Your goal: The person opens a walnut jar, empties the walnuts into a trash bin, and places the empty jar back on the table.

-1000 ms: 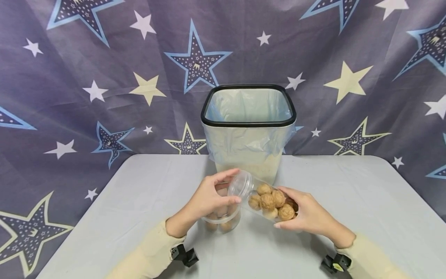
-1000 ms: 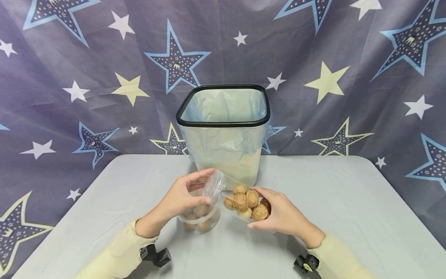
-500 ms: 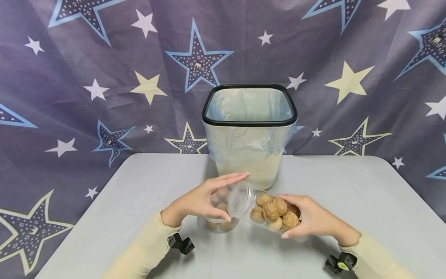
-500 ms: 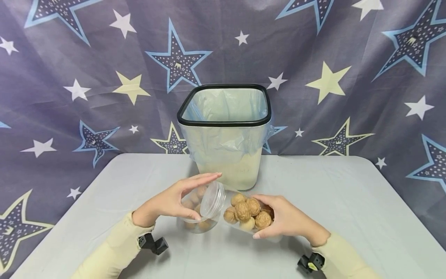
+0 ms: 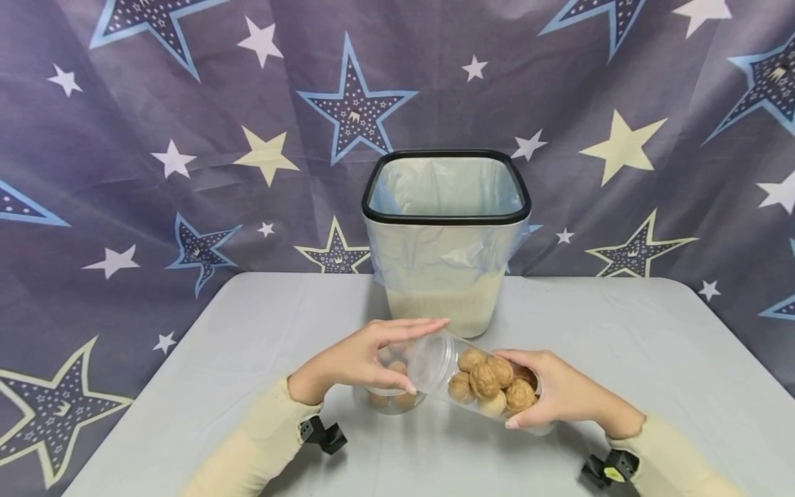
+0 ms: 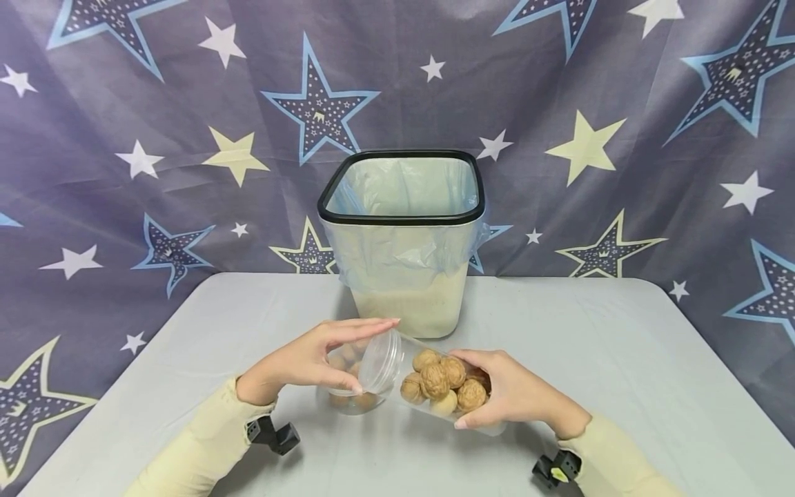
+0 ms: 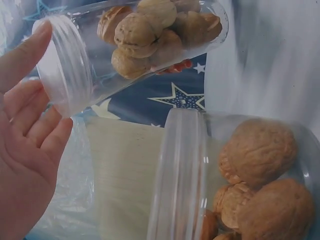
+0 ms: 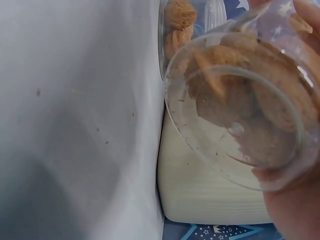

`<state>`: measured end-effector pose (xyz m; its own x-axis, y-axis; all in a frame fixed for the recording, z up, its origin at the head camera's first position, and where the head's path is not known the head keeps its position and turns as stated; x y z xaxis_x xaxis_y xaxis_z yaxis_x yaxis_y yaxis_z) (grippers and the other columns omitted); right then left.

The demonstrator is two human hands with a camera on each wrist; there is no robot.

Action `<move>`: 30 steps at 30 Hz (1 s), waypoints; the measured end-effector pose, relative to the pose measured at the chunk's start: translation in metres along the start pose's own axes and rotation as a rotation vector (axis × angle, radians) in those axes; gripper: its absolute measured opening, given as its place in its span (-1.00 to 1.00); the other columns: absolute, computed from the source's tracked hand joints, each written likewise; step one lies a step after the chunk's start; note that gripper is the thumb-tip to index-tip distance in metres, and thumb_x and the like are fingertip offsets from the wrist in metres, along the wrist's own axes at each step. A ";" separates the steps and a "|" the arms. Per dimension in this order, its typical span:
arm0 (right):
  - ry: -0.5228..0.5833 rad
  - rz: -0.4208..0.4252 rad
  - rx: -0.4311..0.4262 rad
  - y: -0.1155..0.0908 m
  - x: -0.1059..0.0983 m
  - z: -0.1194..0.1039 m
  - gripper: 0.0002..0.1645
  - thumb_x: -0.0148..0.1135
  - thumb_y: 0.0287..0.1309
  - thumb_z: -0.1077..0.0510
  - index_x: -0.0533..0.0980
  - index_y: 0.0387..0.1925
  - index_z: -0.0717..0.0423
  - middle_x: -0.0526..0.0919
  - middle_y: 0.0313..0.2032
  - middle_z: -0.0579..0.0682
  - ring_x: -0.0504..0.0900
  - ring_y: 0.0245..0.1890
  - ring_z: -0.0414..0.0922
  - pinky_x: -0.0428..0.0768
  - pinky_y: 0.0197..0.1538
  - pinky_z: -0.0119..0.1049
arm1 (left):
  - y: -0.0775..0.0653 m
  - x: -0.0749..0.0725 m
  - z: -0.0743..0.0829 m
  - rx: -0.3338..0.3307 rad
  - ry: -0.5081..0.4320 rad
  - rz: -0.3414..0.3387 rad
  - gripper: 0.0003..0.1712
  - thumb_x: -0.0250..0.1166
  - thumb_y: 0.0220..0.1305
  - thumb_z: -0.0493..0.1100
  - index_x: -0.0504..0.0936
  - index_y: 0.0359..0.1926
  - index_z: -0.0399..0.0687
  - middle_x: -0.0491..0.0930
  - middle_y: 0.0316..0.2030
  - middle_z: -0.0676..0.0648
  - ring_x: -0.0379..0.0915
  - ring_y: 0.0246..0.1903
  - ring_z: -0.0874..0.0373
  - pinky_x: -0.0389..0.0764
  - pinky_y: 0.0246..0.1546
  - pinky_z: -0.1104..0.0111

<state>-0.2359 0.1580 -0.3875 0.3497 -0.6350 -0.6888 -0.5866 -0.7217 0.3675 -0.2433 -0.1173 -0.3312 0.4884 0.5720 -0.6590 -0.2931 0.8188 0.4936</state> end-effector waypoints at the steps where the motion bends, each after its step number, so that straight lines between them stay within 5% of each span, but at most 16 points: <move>1: -0.003 0.007 0.008 0.000 0.000 0.000 -0.09 0.59 -0.34 -0.01 0.44 0.14 0.15 0.63 -0.05 -0.14 0.61 -0.12 -0.26 0.54 0.01 -0.38 | 0.000 0.000 -0.001 -0.013 0.004 0.009 -0.05 0.48 -0.10 -0.31 0.23 0.34 -0.32 0.24 0.33 -0.25 0.17 0.32 -0.03 0.22 0.31 0.16; 8: -0.028 0.073 0.090 -0.001 -0.001 -0.002 -0.05 0.62 -0.41 0.00 0.45 0.14 0.16 0.64 -0.07 -0.15 0.60 -0.14 -0.28 0.56 -0.02 -0.37 | -0.001 0.001 -0.005 -0.150 0.036 0.084 -0.09 0.47 -0.03 -0.24 0.26 0.34 -0.28 0.29 0.31 -0.19 0.20 0.30 0.01 0.33 0.24 0.22; 15: -0.022 0.091 0.107 0.000 0.000 -0.002 -0.05 0.62 -0.41 -0.01 0.45 0.13 0.16 0.64 -0.07 -0.15 0.60 -0.14 -0.28 0.56 -0.04 -0.39 | -0.001 0.001 -0.005 -0.178 0.058 0.113 0.00 0.55 -0.19 -0.23 0.29 0.32 -0.27 0.32 0.29 -0.18 0.24 0.28 0.03 0.31 0.26 0.26; 22: -0.032 0.110 0.112 0.000 -0.001 -0.003 -0.05 0.62 -0.41 -0.01 0.45 0.14 0.14 0.64 -0.07 -0.15 0.60 -0.14 -0.28 0.57 -0.03 -0.38 | -0.001 0.004 -0.004 -0.311 -0.145 0.242 -0.09 0.52 -0.20 -0.40 0.35 0.26 -0.38 0.37 0.24 -0.28 0.37 0.18 -0.05 0.46 0.13 0.31; 30: -0.077 0.144 0.096 -0.003 0.002 0.000 -0.04 0.62 -0.40 -0.03 0.45 0.14 0.17 0.64 -0.05 -0.08 0.60 -0.13 -0.28 0.57 -0.03 -0.37 | -0.002 0.009 -0.002 -0.454 -0.150 0.333 -0.20 0.47 -0.09 -0.36 0.39 0.24 -0.33 0.42 0.19 -0.27 0.48 0.06 -0.07 0.48 0.10 0.31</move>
<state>-0.2336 0.1590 -0.3895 0.2028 -0.7041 -0.6805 -0.6950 -0.5931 0.4066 -0.2398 -0.1139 -0.3396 0.4107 0.8162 -0.4064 -0.7576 0.5535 0.3461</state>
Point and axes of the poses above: each hand's wrist, its own y-axis towards the middle knuckle, its own x-axis out of the palm, z = x × y, the point moved 3 cm from there along y, towards the middle knuckle
